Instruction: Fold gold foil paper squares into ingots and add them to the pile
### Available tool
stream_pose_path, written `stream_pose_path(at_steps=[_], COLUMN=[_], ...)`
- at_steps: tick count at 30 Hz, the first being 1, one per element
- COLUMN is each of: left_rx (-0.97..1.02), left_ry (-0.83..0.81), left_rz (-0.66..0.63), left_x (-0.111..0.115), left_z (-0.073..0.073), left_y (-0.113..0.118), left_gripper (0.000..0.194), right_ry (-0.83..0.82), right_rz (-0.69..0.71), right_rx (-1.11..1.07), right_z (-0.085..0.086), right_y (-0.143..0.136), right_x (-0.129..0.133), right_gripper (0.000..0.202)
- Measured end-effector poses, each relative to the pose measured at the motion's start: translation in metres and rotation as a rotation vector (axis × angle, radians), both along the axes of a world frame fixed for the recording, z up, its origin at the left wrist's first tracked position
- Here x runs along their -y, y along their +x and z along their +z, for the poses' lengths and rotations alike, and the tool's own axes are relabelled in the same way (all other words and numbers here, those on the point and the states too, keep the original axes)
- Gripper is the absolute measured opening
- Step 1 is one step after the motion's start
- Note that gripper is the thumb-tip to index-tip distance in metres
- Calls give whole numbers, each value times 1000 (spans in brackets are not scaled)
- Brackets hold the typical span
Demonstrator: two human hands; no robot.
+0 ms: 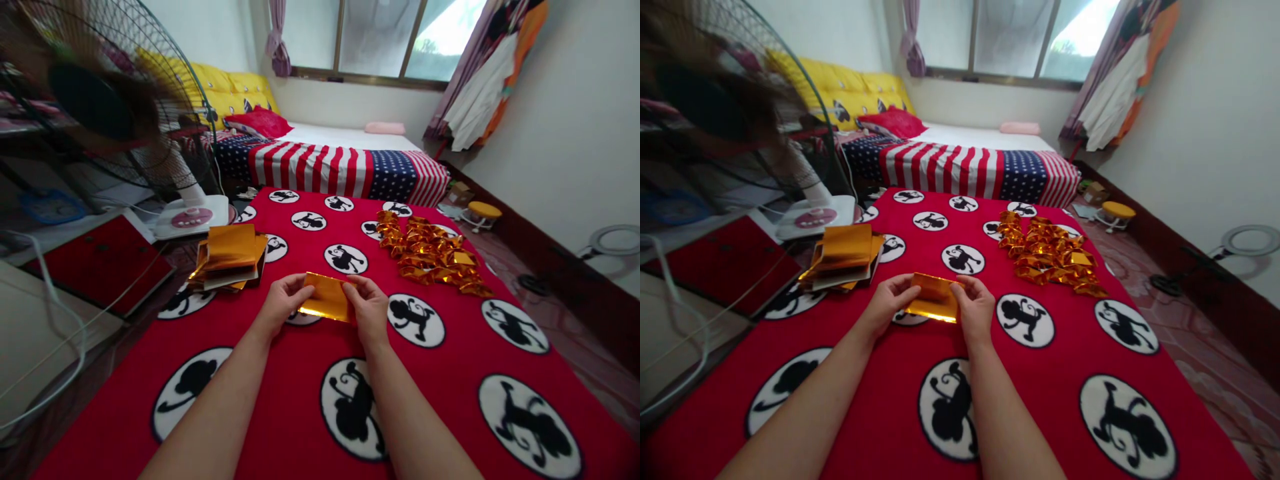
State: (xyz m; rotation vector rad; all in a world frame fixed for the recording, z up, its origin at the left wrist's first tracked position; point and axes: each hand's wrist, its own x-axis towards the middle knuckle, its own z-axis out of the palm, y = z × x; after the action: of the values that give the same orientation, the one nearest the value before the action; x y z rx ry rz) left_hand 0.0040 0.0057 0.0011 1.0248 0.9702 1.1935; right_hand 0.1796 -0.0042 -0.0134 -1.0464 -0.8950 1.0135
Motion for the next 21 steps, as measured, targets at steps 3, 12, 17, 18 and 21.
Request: stream_pose_path(at_steps=[3, 12, 17, 18, 21], left_rx=[-37, -73, -10, -34, -191], left_ry=[31, 200, 60, 47, 89], left_rz=[39, 253, 275, 205, 19], left_x=[2, -9, -8, -6, 0], left_z=[1, -9, -6, -4, 4], left_y=[3, 0, -4, -5, -6], left_gripper=[39, 48, 48, 53, 60], right_ry=[16, 244, 269, 273, 275], right_rz=[44, 15, -29, -25, -7], right_rx=[46, 176, 178, 183, 203], right_z=[3, 5, 5, 5, 5], right_y=[1, 4, 5, 5, 5], right_x=[2, 4, 4, 4, 4], right_gripper=[25, 7, 13, 13, 10])
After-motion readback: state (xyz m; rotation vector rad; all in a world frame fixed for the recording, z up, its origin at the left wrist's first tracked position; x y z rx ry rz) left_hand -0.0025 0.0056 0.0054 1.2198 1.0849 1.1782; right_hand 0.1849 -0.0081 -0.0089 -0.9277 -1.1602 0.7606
